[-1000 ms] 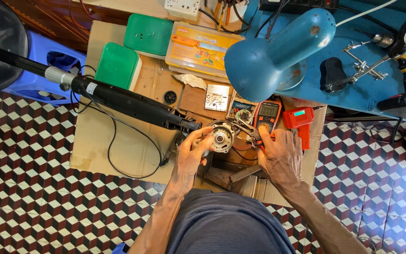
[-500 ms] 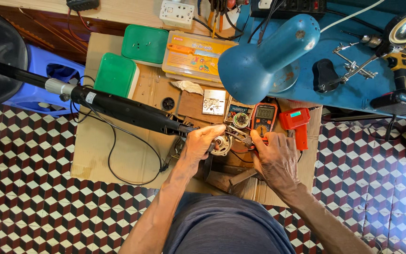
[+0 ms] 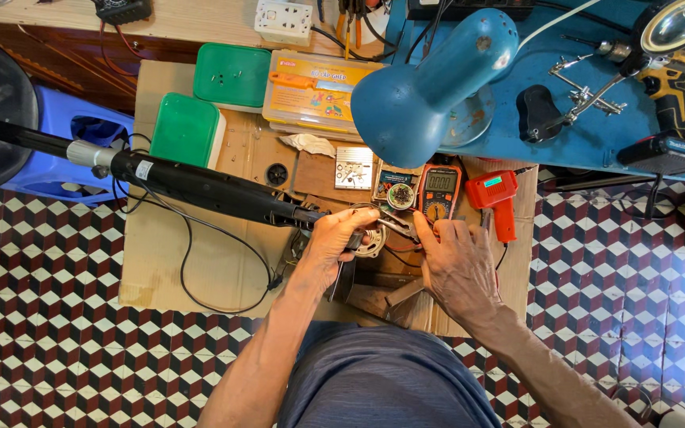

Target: The person cleans a small cylindrical motor component with a white cloth and a screwdriver, then uses pliers to remove a small part from the motor housing. The person works at a cluttered workbench with various tools and parts.

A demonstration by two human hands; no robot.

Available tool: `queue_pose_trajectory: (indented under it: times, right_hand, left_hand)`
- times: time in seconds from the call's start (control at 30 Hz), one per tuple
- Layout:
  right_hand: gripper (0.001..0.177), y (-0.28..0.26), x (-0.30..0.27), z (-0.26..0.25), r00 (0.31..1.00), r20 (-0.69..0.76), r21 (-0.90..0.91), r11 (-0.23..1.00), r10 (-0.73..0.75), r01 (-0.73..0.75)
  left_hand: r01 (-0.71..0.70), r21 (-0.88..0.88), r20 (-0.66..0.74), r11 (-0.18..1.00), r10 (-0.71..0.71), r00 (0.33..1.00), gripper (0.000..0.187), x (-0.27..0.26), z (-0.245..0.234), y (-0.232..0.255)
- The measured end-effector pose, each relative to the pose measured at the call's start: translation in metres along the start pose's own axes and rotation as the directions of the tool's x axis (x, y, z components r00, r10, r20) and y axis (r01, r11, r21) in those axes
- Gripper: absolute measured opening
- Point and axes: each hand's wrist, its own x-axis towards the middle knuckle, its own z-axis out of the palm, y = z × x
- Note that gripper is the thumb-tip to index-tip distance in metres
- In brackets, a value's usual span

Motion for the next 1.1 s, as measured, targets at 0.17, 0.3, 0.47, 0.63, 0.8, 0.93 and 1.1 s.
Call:
queue_pose_trajectory:
  times: [0.17, 0.3, 0.47, 0.63, 0.8, 0.93, 1.1]
  right_hand:
    - [0.060, 0.006, -0.024, 0.004, 0.983, 0.125, 0.261, 0.951, 0.135, -0.164]
    - [0.046, 0.019, -0.047, 0.016, 0.843, 0.391, 0.442, 0.728, 0.369, -0.524]
    - [0.043, 0.036, -0.094, 0.054, 0.744, 0.434, 0.576, 0.478, 0.508, -0.663]
    - [0.045, 0.046, -0.136, 0.079, 0.776, 0.267, 0.704, 0.434, 0.571, -0.562]
    - [0.042, 0.064, -0.152, 0.073, 0.569, 0.531, 0.592, 0.205, 0.628, -0.779]
    - [0.037, 0.078, -0.160, 0.077, 0.475, 0.641, 0.496, 0.147, 0.603, -0.856]
    - [0.039, 0.091, -0.168, 0.086, 0.420, 0.690, 0.476, 0.068, 0.589, -0.877]
  left_hand:
    - [0.012, -0.024, -0.031, 1.000, -0.013, 0.999, 0.030, 0.005, 0.006, 0.000]
    - [-0.028, -0.009, 0.019, 1.000, 0.028, 0.999, 0.032, 0.012, 0.020, -0.003]
    - [-0.050, -0.002, -0.055, 0.999, 0.049, 0.997, 0.024, 0.046, 0.082, -0.009]
    - [-0.049, -0.058, -0.149, 0.997, 0.040, 0.988, 0.025, 0.111, 0.159, -0.026]
    - [-0.268, 0.003, -0.268, 0.963, 0.259, 0.928, 0.026, 0.183, 0.197, -0.046]
    - [-0.381, 0.077, -0.319, 0.921, 0.385, 0.866, 0.030, 0.201, 0.213, -0.039]
    - [-0.280, 0.315, -0.436, 0.907, 0.400, 0.806, 0.035, 0.195, 0.244, -0.016]
